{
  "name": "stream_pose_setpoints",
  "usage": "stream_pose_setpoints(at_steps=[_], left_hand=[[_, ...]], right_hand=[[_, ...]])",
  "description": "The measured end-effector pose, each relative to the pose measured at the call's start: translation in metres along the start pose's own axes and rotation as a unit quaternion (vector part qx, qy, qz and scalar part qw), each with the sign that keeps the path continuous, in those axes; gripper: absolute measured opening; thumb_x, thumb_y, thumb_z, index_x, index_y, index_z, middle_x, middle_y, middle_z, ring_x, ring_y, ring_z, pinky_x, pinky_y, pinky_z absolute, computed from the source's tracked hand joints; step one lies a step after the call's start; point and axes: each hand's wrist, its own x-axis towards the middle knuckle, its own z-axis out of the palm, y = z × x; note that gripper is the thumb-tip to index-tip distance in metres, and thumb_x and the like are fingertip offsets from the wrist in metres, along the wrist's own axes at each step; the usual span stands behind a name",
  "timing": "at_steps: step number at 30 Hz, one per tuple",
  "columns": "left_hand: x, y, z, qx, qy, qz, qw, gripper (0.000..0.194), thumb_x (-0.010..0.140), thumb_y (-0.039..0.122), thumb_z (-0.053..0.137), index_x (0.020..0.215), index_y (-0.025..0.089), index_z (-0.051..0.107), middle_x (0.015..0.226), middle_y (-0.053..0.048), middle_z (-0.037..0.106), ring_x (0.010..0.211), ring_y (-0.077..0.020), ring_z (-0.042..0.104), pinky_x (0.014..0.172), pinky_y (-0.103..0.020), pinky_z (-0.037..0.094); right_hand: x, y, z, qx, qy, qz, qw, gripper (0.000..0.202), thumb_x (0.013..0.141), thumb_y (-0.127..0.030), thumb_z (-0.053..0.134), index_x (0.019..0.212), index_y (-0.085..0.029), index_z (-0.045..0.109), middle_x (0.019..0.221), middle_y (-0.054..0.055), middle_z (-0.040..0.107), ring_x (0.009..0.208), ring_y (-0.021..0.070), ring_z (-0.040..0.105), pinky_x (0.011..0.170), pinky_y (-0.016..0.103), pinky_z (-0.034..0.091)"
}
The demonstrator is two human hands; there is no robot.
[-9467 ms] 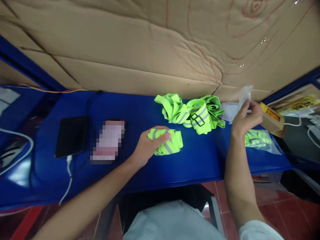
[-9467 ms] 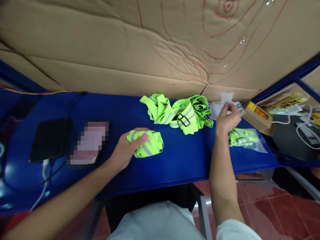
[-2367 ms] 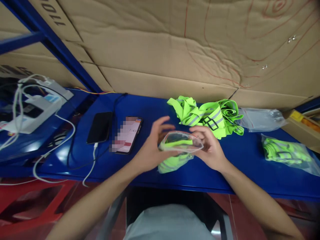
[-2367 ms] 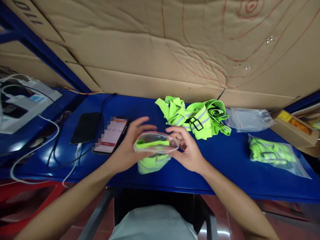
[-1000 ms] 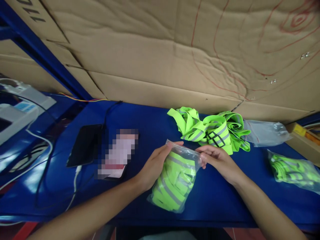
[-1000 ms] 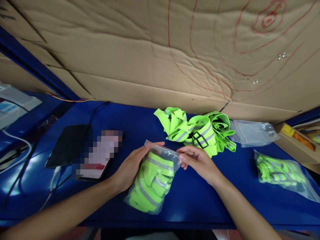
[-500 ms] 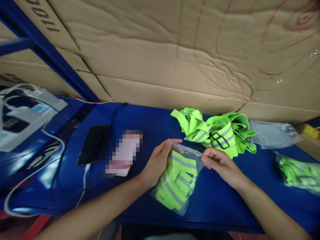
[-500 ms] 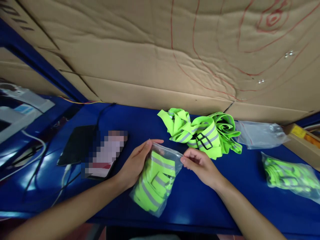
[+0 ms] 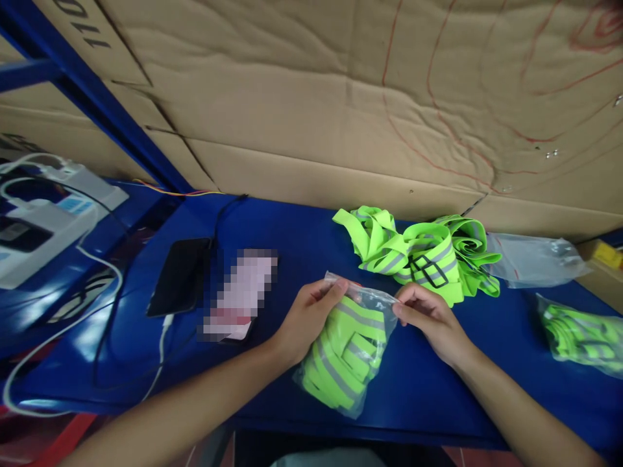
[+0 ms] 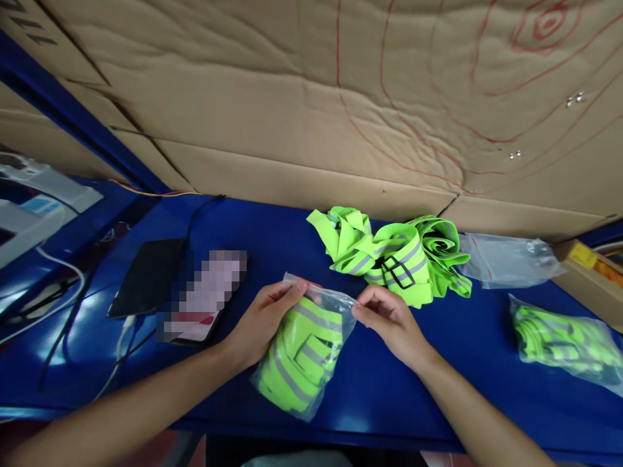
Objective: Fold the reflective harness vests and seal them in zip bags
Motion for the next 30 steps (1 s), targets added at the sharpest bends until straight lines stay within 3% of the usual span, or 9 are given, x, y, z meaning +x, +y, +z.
stream_pose_setpoints(at_steps=[5, 11, 15, 21, 25, 30], left_hand=[[-0.0026, 0.0028, 0.0011, -0.003, 0.009, -0.047, 0.999, 0.039, 0.077, 0.050, 0.090, 0.094, 0.016, 0.081, 0.089, -0.005, 0.076, 0.078, -0.0160, 0.067, 0.075, -0.026, 0.054], [-0.0013, -0.0033, 0.0008, 0.055, 0.007, 0.021, 0.998, 0.033, 0.084, 0.048, 0.084, 0.086, 0.016, 0.078, 0.083, -0.002, 0.071, 0.073, -0.0115, 0.061, 0.070, -0.022, 0.049], [-0.0025, -0.0055, 0.0021, 0.057, 0.002, 0.016, 0.998, 0.032, 0.085, 0.048, 0.083, 0.089, 0.017, 0.076, 0.079, 0.000, 0.069, 0.069, -0.0105, 0.059, 0.068, -0.022, 0.048], [-0.0039, -0.0011, 0.0019, 0.052, 0.013, -0.002, 0.999, 0.033, 0.086, 0.049, 0.082, 0.096, 0.018, 0.079, 0.101, -0.006, 0.079, 0.084, -0.0169, 0.068, 0.077, -0.026, 0.053], [-0.0036, 0.0024, 0.0018, 0.019, 0.011, -0.023, 0.999, 0.033, 0.086, 0.048, 0.082, 0.101, 0.019, 0.082, 0.119, -0.008, 0.079, 0.095, -0.0192, 0.073, 0.084, -0.027, 0.056], [-0.0043, -0.0010, 0.0028, 0.003, -0.001, -0.027, 1.000, 0.033, 0.085, 0.050, 0.083, 0.099, 0.019, 0.083, 0.127, -0.008, 0.078, 0.097, -0.0187, 0.075, 0.087, -0.026, 0.057]], right_hand=[[-0.0008, -0.0018, 0.0015, -0.036, -0.008, -0.036, 0.999, 0.035, 0.093, -0.054, 0.072, 0.089, -0.019, 0.067, 0.075, 0.000, 0.058, 0.067, 0.0103, 0.052, 0.062, 0.023, 0.041], [-0.0018, 0.0027, 0.0073, -0.048, -0.007, -0.041, 0.998, 0.038, 0.095, -0.054, 0.069, 0.085, -0.018, 0.063, 0.073, 0.000, 0.053, 0.065, 0.0092, 0.048, 0.060, 0.022, 0.039], [-0.0030, 0.0043, 0.0096, -0.037, -0.015, -0.032, 0.999, 0.044, 0.096, -0.059, 0.066, 0.082, -0.018, 0.059, 0.071, -0.002, 0.049, 0.064, 0.0088, 0.044, 0.059, 0.022, 0.038], [0.0011, -0.0012, 0.0047, -0.006, -0.046, 0.017, 0.999, 0.044, 0.092, -0.061, 0.070, 0.085, -0.017, 0.065, 0.071, 0.001, 0.058, 0.064, 0.0104, 0.051, 0.061, 0.024, 0.042], [0.0014, 0.0021, 0.0043, -0.017, -0.003, 0.000, 1.000, 0.045, 0.090, -0.060, 0.073, 0.077, -0.018, 0.062, 0.069, 0.001, 0.058, 0.062, 0.0106, 0.050, 0.058, 0.024, 0.039], [-0.0007, 0.0031, 0.0052, -0.033, 0.020, -0.028, 0.999, 0.044, 0.090, -0.058, 0.073, 0.076, -0.018, 0.061, 0.071, 0.001, 0.058, 0.065, 0.0115, 0.050, 0.061, 0.025, 0.040]])
